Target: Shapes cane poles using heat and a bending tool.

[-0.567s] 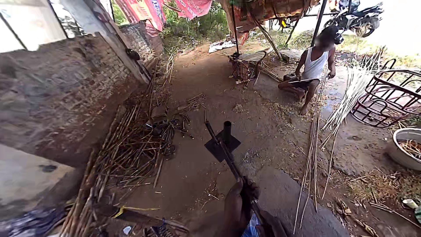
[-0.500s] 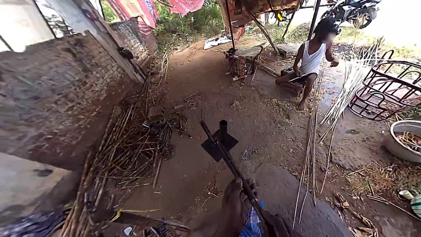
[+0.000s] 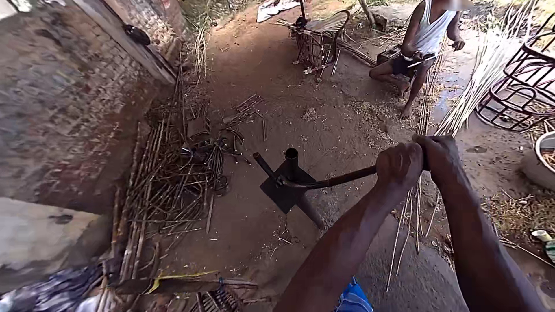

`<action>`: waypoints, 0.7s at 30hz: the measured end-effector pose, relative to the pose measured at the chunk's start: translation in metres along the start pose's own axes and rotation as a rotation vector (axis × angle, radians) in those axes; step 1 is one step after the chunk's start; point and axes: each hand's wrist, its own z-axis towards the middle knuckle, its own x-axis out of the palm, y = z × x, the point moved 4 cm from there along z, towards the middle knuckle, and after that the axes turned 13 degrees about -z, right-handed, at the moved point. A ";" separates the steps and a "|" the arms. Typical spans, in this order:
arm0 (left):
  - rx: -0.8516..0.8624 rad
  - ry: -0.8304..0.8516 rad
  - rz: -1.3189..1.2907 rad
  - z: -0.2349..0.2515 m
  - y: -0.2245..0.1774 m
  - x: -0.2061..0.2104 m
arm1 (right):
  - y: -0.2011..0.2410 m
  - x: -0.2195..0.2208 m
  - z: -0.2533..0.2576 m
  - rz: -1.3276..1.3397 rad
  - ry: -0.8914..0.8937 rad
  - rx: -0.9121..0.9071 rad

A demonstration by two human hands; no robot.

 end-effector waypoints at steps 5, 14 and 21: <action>0.340 0.060 -0.323 -0.111 0.012 -0.033 | 0.056 -0.028 -0.240 -0.290 -0.268 -0.362; -0.015 -0.068 0.026 -0.009 0.046 0.001 | 0.049 0.010 -0.071 -0.174 -0.091 -0.187; 0.295 -0.101 -0.169 -0.096 0.041 -0.046 | 0.066 0.012 -0.207 -0.218 -0.335 -0.318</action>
